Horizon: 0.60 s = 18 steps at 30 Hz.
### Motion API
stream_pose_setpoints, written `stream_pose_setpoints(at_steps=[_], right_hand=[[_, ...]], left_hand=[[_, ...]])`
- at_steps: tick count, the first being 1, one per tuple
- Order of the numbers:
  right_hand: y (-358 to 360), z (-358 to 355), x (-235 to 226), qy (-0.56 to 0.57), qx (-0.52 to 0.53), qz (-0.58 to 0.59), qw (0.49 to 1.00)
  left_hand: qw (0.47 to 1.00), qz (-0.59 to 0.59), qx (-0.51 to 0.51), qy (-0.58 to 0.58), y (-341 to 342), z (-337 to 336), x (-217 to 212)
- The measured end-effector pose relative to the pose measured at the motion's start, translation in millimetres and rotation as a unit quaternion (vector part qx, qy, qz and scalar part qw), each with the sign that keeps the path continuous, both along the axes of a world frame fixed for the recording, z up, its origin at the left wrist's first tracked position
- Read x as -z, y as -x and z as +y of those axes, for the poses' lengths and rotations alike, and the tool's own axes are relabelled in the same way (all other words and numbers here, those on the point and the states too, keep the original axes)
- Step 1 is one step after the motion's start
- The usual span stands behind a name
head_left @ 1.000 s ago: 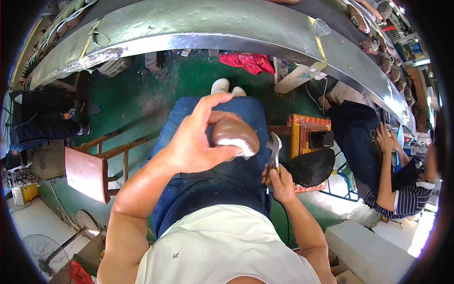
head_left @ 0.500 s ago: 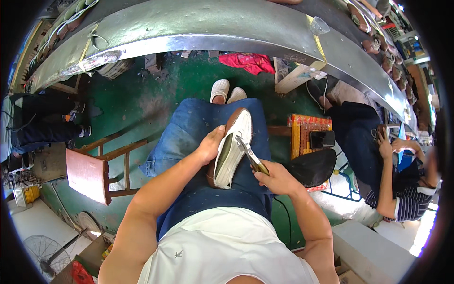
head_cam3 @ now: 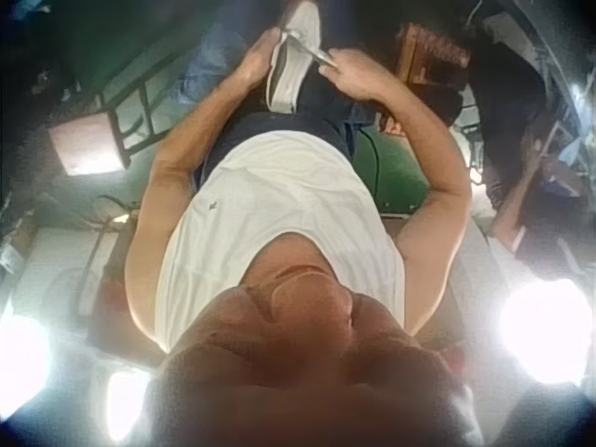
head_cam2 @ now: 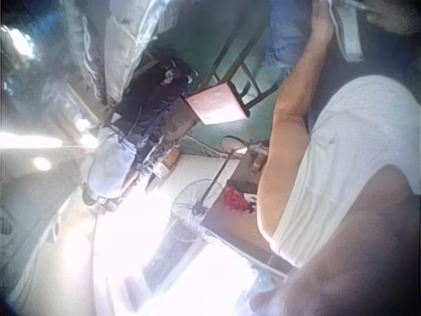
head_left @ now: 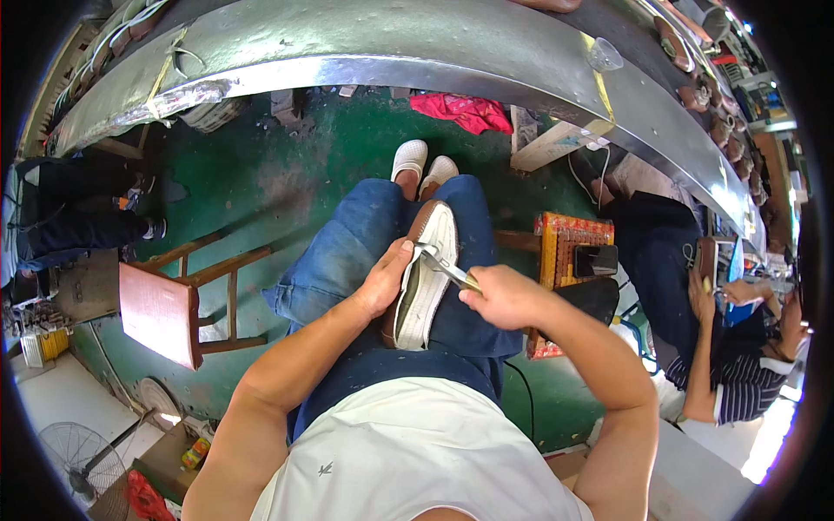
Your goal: Assemble shoe components using hand tools on a manufacturing line.
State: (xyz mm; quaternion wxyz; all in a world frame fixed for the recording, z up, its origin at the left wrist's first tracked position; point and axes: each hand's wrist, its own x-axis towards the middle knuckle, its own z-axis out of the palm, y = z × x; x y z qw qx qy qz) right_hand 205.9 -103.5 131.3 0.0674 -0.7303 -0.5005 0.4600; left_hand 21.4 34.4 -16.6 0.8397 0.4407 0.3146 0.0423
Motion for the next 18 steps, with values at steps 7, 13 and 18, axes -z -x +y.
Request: stream_pose_setpoints(at_steps=[7,13,18], right_hand=[[76,-34,57,-0.074,0.315,0.072,0.944],[31,-45,37,0.019,0.377,0.357,0.854],[45,-42,57,-0.008,0.366,0.289,0.884]], left_hand=[[0.998,-0.018,0.064,0.019,-17,28,-36],[0.996,0.001,0.079,0.036,-26,21,-40],[0.993,-0.015,0.044,0.112,-32,18,-37]])
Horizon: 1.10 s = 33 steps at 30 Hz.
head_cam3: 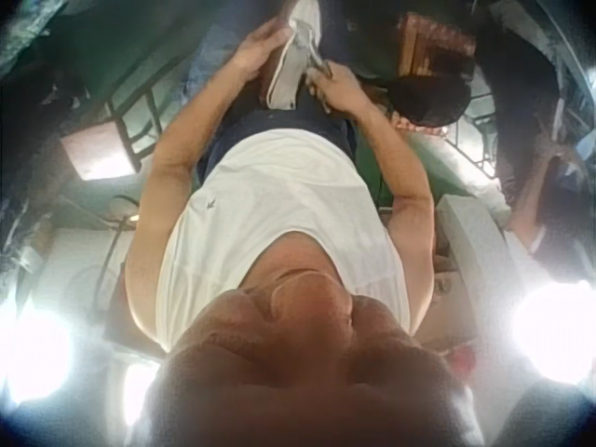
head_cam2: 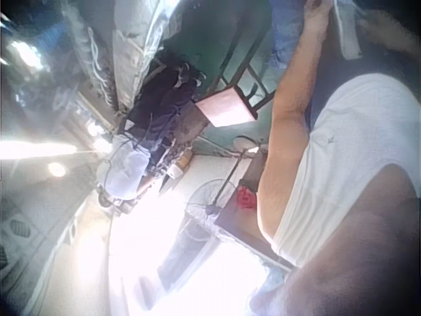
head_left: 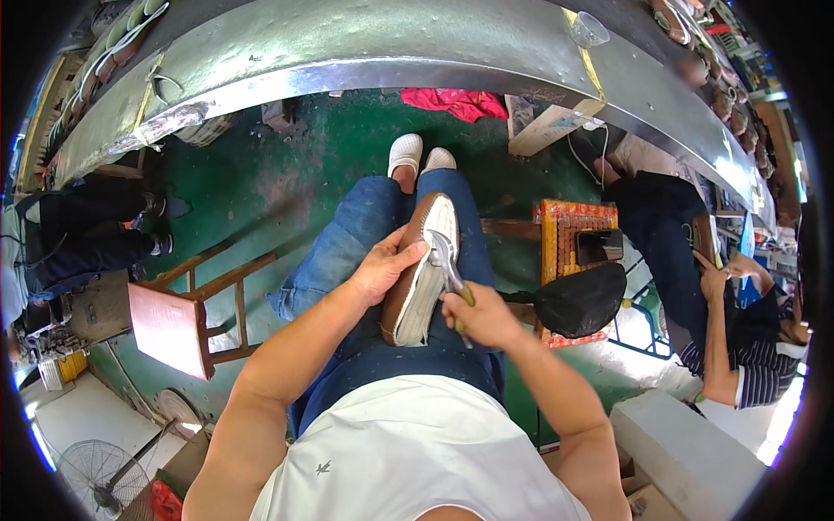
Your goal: Assemble shoe components using hand tools on a manufacturing line.
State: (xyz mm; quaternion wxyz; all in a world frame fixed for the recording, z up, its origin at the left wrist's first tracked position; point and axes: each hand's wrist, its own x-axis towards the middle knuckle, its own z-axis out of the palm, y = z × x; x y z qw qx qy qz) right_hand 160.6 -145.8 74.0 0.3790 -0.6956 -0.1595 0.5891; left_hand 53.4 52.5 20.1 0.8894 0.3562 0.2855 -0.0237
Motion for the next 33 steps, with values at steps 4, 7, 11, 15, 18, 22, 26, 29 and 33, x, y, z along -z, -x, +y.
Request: stream_pose_setpoints(at_steps=[4,7,11,15,18,22,26,29,33], right_hand=[[41,-2,37,-0.056,0.087,-0.101,0.99],[33,-4,39,-0.07,0.094,0.031,0.993],[-20,-41,59,-0.124,0.132,0.523,0.833],[-50,-53,17,-0.071,0.035,0.381,0.921],[-60,-56,-8,-0.001,0.002,0.212,0.977],[-51,-6,-35,-0.067,0.019,-0.053,0.996],[-65,20,-25,-0.032,-0.176,-0.296,0.938],[-62,17,-42,-0.128,-0.1,-0.25,0.954],[-61,14,-22,-0.011,-0.185,-0.264,0.947]], left_hand=[[0.999,0.026,-0.02,-0.03,-5,-3,-4],[0.998,0.038,-0.004,-0.044,-8,-2,-11],[0.991,0.095,0.034,-0.09,-13,-3,-18],[0.977,0.161,0.047,-0.128,-25,-6,-24],[0.965,0.184,0.061,-0.178,-31,-13,-31],[0.948,0.186,0.07,-0.247,-29,-20,-27],[0.936,0.202,0.09,-0.273,-31,-18,-26],[0.93,0.2,0.097,-0.294,-29,-21,-27],[0.939,0.177,0.102,-0.275,-25,-16,-18]])
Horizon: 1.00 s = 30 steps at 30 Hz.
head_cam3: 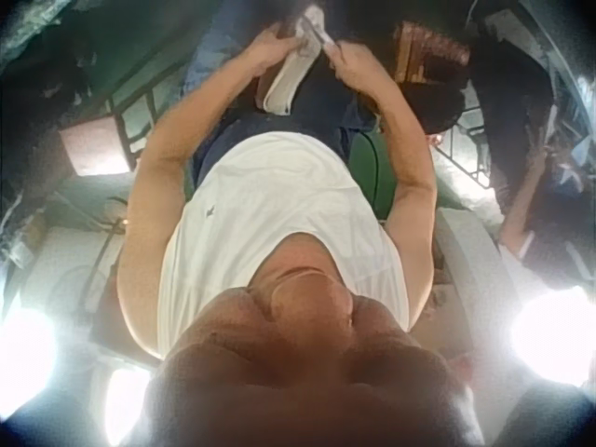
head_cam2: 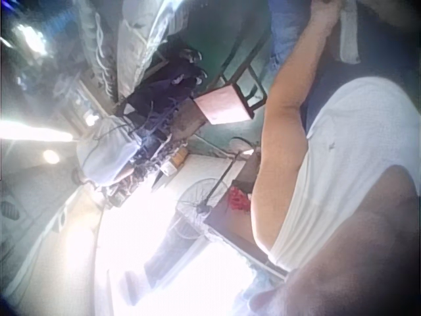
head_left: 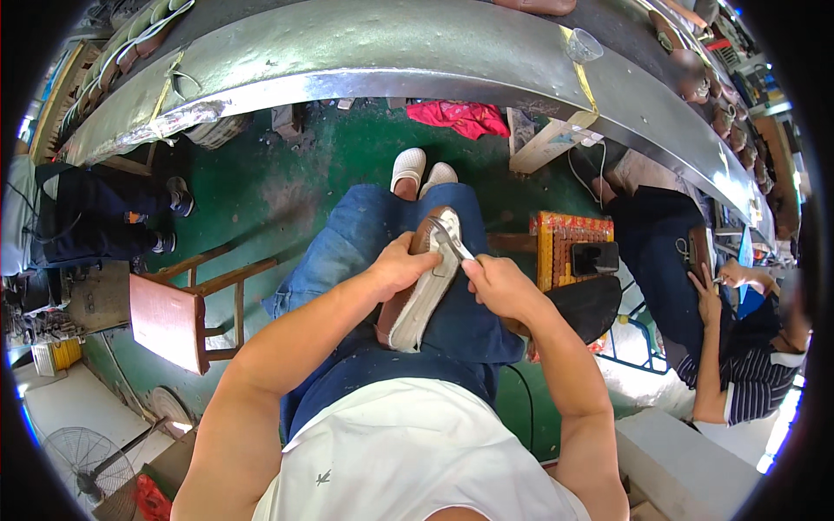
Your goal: Assemble shoe components using hand tools on a manufacturing line.
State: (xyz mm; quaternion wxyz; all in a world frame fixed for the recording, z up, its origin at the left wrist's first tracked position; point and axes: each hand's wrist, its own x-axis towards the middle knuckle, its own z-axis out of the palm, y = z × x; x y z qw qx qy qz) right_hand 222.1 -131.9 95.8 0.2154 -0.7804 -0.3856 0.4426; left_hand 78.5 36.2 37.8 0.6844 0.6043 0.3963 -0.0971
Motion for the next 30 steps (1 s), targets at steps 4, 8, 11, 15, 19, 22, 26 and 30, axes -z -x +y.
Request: stream_pose_setpoints(at_steps=[4,8,11,15,19,22,26,30], right_hand=[[8,-11,-2,-0.087,0.029,-0.001,0.996],[9,-28,11,-0.011,0.1,0.084,0.991],[18,-56,-12,0.028,0.138,0.169,0.976],[35,-55,-27,0.056,-0.057,0.078,0.994],[52,-60,-22,-0.057,-0.093,-0.079,0.991],[58,-74,-16,-0.026,-0.07,-0.092,0.993],[51,-76,3,0.016,-0.032,0.034,0.999],[56,-76,-9,-0.01,-0.04,0.027,0.999]], left_hand=[[1.0,0.002,0.012,0.017,-1,3,-2],[0.99,-0.021,-0.012,0.142,-1,14,1],[0.981,-0.018,-0.018,0.193,-1,15,-3],[0.976,-0.021,-0.028,0.214,0,16,-9],[0.978,-0.02,-0.022,0.205,-1,13,-9],[0.987,-0.034,0.014,0.159,3,8,-2],[0.977,-0.14,0.064,0.145,29,6,0],[0.979,-0.131,0.022,0.154,27,-4,-2]])
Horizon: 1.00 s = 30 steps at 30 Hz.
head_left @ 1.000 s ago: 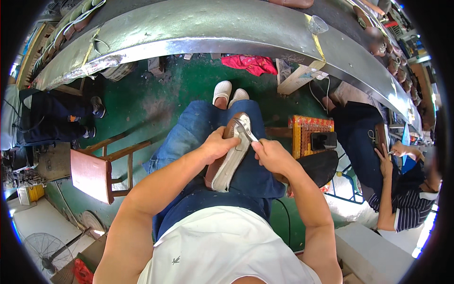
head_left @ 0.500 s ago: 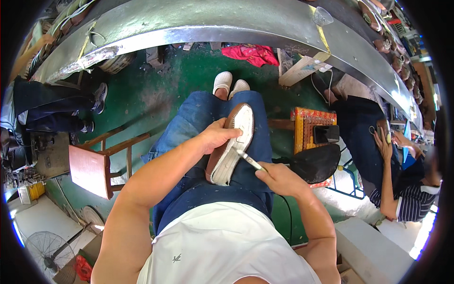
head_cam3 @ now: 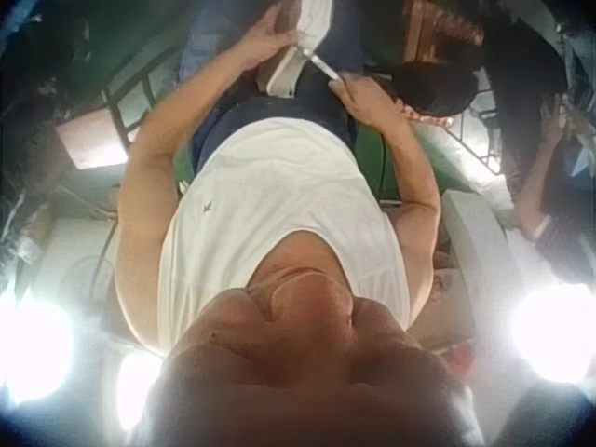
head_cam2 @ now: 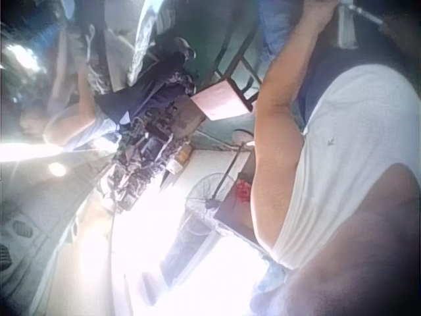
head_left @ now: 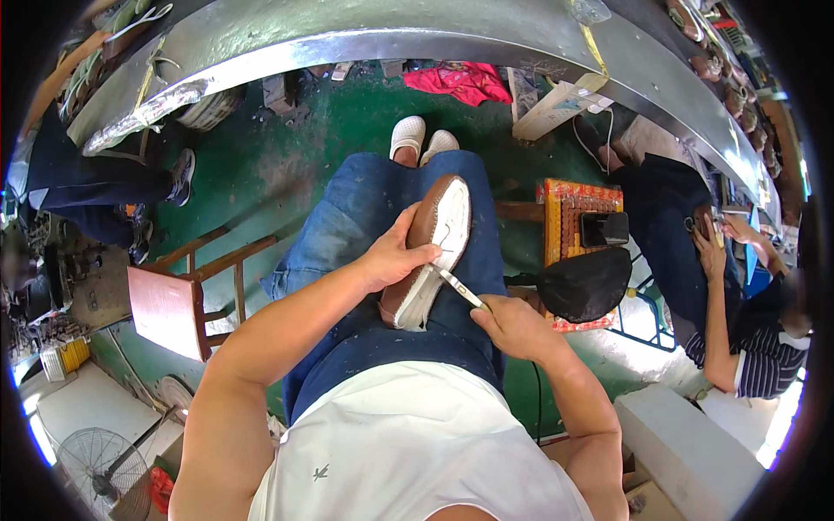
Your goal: Assemble shoe components using hand tools on a manufacturing line.
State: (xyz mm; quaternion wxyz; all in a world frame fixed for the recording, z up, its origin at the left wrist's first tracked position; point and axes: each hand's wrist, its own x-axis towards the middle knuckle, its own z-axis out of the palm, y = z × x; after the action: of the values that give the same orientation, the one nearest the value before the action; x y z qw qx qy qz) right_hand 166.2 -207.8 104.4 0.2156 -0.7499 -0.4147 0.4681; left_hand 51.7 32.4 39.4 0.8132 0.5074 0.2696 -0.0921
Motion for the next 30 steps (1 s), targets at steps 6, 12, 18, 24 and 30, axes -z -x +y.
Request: stream_pose_setpoints(at_steps=[6,12,18,24,30], right_hand=[[21,-4,-11,0.006,-0.03,-0.128,0.991],[11,-11,6,0.006,-0.056,-0.057,0.997],[33,-15,0,-0.05,-0.077,-0.244,0.965],[26,-16,4,0.041,-0.079,-0.156,0.984],[2,-15,15,0.056,-0.073,-0.04,0.995]], left_hand=[[0.992,0.01,-0.01,-0.129,1,-9,11],[0.983,-0.047,0.066,-0.166,28,-3,28],[0.976,-0.024,0.022,-0.215,29,-20,35],[0.937,-0.002,0.064,-0.344,44,-27,25],[0.953,-0.043,0.13,-0.271,73,-22,17]])
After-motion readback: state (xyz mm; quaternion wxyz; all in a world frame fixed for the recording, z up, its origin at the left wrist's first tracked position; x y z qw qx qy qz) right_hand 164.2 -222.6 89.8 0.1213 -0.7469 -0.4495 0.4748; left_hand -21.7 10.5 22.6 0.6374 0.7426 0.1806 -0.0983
